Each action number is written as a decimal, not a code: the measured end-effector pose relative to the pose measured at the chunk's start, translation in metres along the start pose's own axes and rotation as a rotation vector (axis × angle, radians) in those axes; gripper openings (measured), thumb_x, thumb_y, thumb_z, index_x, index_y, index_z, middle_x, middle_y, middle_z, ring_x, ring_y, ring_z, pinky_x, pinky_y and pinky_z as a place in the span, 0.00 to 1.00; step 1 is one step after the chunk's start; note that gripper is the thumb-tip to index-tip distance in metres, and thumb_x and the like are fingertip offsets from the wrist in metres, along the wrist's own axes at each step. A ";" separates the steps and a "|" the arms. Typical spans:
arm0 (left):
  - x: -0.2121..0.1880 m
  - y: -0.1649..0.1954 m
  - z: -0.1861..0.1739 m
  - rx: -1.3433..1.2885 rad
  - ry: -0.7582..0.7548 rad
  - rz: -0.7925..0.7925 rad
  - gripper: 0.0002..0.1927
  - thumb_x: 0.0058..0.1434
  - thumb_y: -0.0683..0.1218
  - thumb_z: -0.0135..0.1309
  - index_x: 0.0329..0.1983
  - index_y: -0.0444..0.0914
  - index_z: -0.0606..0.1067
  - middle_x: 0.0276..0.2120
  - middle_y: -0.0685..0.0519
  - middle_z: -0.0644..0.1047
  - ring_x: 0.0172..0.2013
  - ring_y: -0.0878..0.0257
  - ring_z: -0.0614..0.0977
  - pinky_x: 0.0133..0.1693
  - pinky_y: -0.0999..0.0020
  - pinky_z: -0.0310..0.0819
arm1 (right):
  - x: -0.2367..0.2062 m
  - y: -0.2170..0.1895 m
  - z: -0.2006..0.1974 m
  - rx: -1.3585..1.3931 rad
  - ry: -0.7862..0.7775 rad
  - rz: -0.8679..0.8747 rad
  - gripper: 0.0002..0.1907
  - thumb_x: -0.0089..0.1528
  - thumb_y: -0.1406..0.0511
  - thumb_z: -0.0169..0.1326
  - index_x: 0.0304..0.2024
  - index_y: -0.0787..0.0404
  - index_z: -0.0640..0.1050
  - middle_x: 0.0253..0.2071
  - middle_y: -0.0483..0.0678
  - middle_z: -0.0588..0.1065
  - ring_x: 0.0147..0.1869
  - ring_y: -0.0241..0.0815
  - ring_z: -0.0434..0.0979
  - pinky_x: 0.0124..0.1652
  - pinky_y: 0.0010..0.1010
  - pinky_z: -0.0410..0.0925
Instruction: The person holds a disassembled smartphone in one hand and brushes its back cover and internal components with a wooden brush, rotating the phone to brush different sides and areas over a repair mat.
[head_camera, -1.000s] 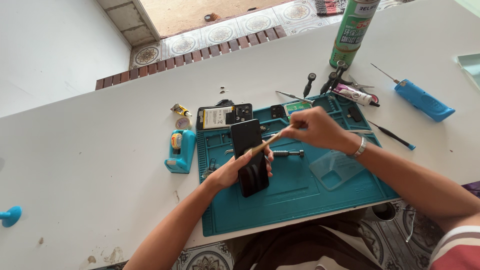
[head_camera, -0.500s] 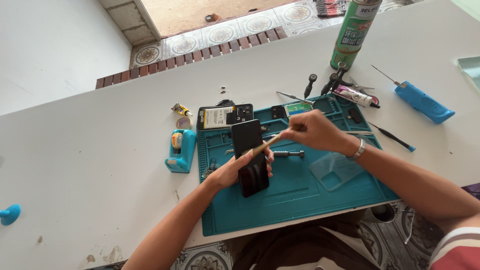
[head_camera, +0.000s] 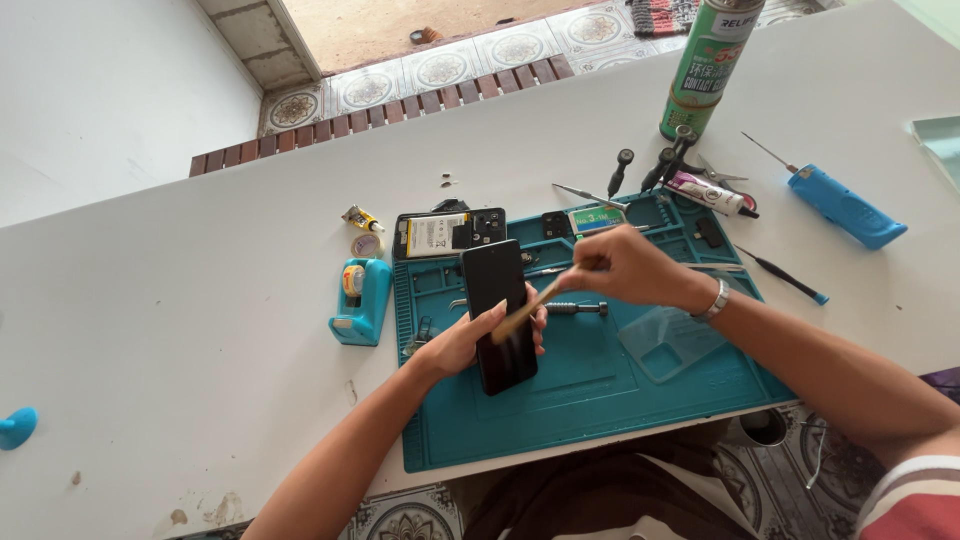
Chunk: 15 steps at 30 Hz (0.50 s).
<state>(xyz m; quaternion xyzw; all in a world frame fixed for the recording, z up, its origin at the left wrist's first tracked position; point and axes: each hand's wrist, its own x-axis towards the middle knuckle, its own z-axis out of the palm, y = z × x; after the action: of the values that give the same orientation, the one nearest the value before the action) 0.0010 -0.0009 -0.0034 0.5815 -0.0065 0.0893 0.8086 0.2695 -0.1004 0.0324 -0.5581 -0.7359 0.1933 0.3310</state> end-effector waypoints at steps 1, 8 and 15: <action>0.000 0.000 0.000 0.008 -0.002 0.008 0.34 0.68 0.68 0.47 0.61 0.37 0.64 0.49 0.48 0.73 0.49 0.59 0.79 0.54 0.56 0.79 | 0.001 -0.001 0.000 0.007 -0.002 -0.022 0.18 0.58 0.57 0.65 0.22 0.62 0.77 0.16 0.38 0.68 0.19 0.26 0.59 0.20 0.22 0.54; 0.000 -0.001 0.000 -0.030 -0.022 -0.010 0.34 0.69 0.68 0.47 0.61 0.36 0.64 0.45 0.48 0.74 0.49 0.58 0.79 0.55 0.56 0.78 | 0.001 -0.001 -0.005 0.093 0.175 0.165 0.17 0.61 0.57 0.63 0.26 0.62 0.77 0.15 0.39 0.65 0.20 0.27 0.56 0.21 0.24 0.51; -0.004 0.000 -0.001 0.188 -0.060 -0.016 0.39 0.71 0.74 0.36 0.57 0.33 0.67 0.41 0.51 0.73 0.46 0.58 0.81 0.53 0.60 0.78 | 0.000 -0.001 -0.001 0.115 0.019 0.086 0.17 0.57 0.58 0.66 0.25 0.63 0.78 0.16 0.38 0.66 0.20 0.25 0.57 0.20 0.23 0.52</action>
<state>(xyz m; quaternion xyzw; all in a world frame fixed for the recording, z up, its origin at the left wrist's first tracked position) -0.0031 -0.0006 -0.0037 0.6574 -0.0176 0.0657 0.7505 0.2691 -0.1005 0.0342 -0.5711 -0.6958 0.2438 0.3609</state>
